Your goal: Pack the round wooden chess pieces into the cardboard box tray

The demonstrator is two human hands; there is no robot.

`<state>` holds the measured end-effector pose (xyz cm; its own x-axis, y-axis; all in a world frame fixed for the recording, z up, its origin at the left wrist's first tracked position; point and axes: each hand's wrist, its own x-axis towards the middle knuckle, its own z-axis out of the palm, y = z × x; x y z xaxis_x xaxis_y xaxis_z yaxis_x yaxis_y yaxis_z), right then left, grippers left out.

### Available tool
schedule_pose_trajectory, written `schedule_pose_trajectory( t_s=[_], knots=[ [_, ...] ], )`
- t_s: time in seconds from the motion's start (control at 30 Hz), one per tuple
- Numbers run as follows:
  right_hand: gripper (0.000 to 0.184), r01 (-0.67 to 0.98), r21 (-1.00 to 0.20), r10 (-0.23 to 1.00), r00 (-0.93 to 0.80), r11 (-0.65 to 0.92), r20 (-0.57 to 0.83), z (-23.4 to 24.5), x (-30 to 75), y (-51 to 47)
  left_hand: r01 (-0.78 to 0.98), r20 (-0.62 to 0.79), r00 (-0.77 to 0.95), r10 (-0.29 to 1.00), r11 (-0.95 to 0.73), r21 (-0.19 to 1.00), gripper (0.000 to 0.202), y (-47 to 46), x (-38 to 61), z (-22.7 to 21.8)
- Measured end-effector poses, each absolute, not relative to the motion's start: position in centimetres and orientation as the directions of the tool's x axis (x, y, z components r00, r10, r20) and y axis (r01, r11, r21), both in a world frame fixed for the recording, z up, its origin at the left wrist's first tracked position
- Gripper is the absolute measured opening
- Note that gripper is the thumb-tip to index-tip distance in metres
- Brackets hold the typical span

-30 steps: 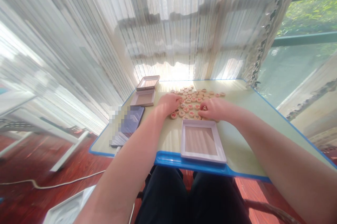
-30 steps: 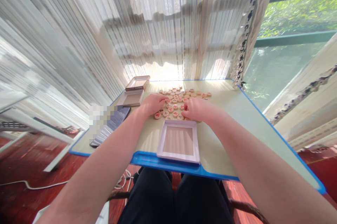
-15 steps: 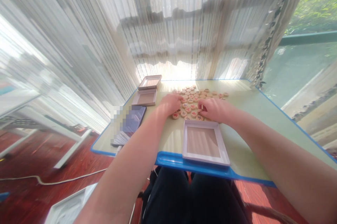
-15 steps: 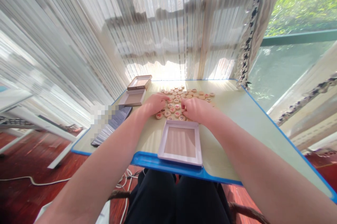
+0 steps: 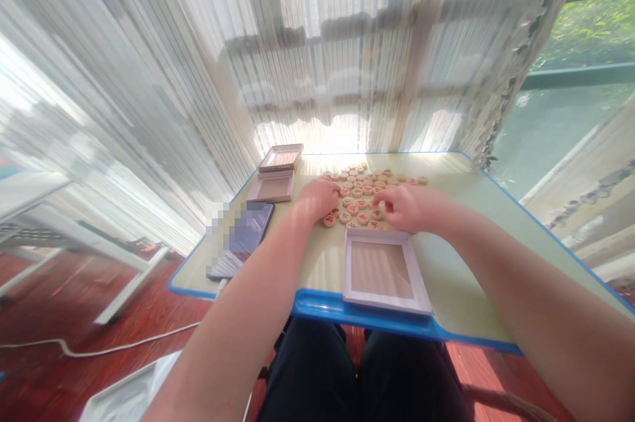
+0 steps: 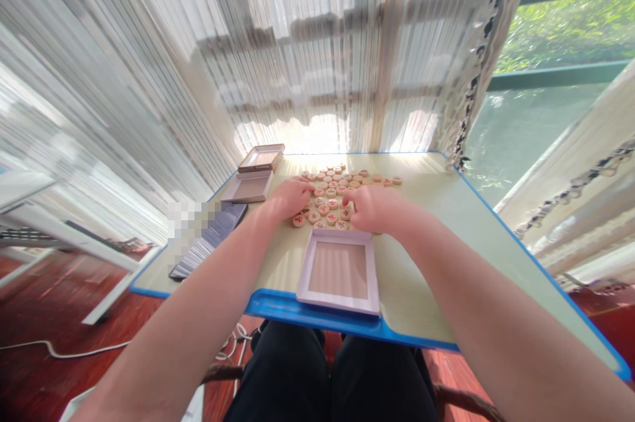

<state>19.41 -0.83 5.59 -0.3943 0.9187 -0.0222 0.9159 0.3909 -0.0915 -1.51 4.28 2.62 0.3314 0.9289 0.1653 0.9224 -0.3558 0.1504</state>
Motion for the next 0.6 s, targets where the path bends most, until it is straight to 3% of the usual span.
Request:
schedule_pose_trajectory(
  t_s=[0.23, 0.6],
  knots=[
    [0.032, 0.9, -0.204, 0.877, -0.426, 0.385, -0.221, 7.1, 20.7, -1.3, 0.936, 0.129, 0.287, 0.949, -0.307, 0.17, 0.04, 4.2, -1.6, 2.6],
    [0.023, 0.923, -0.138, 0.912, -0.379, 0.359, -0.156, 6.0, 20.5, -0.4, 0.949, 0.141, 0.179, 0.974, -0.209, 0.235, 0.045, 4.1, -1.5, 2.5]
  ],
)
